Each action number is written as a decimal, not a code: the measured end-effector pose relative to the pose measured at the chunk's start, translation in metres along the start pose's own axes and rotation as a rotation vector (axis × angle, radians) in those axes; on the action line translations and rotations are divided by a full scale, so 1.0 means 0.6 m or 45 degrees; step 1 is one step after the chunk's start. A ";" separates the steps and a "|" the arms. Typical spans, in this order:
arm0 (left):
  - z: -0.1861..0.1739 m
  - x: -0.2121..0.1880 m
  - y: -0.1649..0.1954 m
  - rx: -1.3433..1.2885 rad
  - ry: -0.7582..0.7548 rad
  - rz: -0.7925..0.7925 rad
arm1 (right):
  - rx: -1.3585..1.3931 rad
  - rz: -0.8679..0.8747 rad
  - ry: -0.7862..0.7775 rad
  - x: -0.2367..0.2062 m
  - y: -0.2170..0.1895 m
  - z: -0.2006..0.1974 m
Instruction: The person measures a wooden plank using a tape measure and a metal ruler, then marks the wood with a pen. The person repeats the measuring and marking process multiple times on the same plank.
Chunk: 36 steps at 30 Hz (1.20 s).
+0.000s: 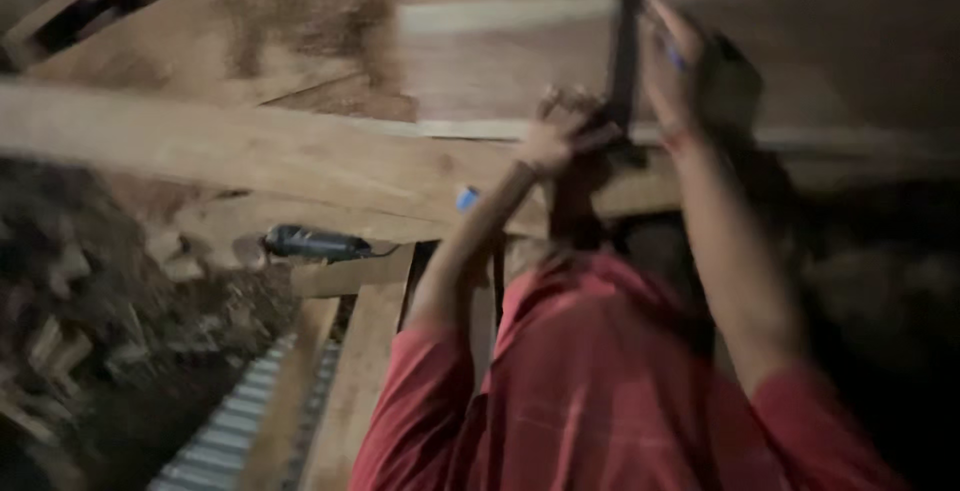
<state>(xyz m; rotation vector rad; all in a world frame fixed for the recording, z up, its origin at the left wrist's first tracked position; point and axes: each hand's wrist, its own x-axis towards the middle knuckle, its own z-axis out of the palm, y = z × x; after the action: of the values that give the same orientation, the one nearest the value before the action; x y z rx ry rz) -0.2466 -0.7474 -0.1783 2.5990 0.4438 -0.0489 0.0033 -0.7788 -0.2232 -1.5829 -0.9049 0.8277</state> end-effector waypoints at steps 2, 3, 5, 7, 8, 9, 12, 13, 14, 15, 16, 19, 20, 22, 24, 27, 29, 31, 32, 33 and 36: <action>-0.019 0.010 -0.003 -0.098 0.062 0.070 | -0.257 0.118 -0.011 0.007 -0.040 -0.006; -0.034 0.014 -0.001 -0.314 0.241 -0.115 | -0.198 0.035 -0.010 0.015 -0.059 -0.007; -0.081 0.016 -0.001 -0.045 0.166 0.059 | -0.332 -0.310 0.030 0.036 -0.094 -0.008; -0.130 0.016 -0.001 0.106 0.066 0.126 | -0.370 -0.257 -0.171 0.058 -0.127 -0.018; -0.149 0.020 0.000 0.087 -0.077 0.126 | -0.518 -0.199 -0.151 0.069 -0.142 -0.023; -0.167 0.025 0.002 0.078 -0.139 0.112 | -0.688 -0.125 -0.108 0.080 -0.156 -0.028; -0.196 0.036 0.001 0.020 -0.210 0.169 | -0.675 -0.151 -0.128 0.108 -0.185 -0.028; -0.199 0.036 -0.002 0.003 -0.152 0.195 | -0.610 -0.098 -0.114 0.113 -0.190 -0.022; -0.198 0.034 -0.005 -0.013 -0.099 0.215 | -0.539 -0.044 -0.105 0.116 -0.192 -0.015; -0.195 0.031 -0.009 0.002 -0.097 0.228 | -0.469 0.013 -0.096 0.116 -0.191 -0.009; -0.191 0.028 -0.013 0.022 -0.096 0.238 | -0.535 -0.065 -0.087 0.115 -0.191 -0.003; -0.172 0.021 -0.025 0.003 0.067 0.285 | -0.611 -0.252 -0.081 0.105 -0.189 0.009; -0.166 0.019 -0.027 -0.017 0.148 0.307 | -0.564 -0.284 -0.091 0.099 -0.188 0.010; -0.155 0.019 -0.031 -0.073 0.348 0.381 | -0.581 -0.241 -0.109 0.083 -0.187 0.008; -0.147 0.023 -0.033 -0.077 0.317 0.375 | -0.700 -0.100 -0.114 0.063 -0.185 -0.002; -0.135 0.031 -0.038 0.009 0.006 0.261 | -0.916 0.063 -0.180 0.027 -0.176 -0.021; -0.120 0.034 -0.045 0.059 -0.092 0.245 | -0.737 -0.126 -0.257 0.002 -0.162 -0.027; -0.087 0.038 -0.055 0.060 0.700 0.450 | -0.499 -0.132 -0.329 -0.023 -0.148 -0.029; -0.073 0.041 -0.058 0.222 0.851 0.434 | -0.383 -0.044 -0.334 -0.035 -0.142 -0.031; -0.059 0.045 -0.060 -0.341 0.567 0.051 | -0.346 -0.108 -0.372 -0.047 -0.140 -0.035; -0.031 0.053 -0.062 -0.090 0.649 0.351 | -0.184 0.446 -0.300 -0.078 -0.146 -0.056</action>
<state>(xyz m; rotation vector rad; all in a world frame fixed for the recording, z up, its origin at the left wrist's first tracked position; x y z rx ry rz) -0.2293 -0.6983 -0.1832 2.5591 0.2463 0.7201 -0.0008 -0.8241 -0.1288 -1.8270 -0.8796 1.2389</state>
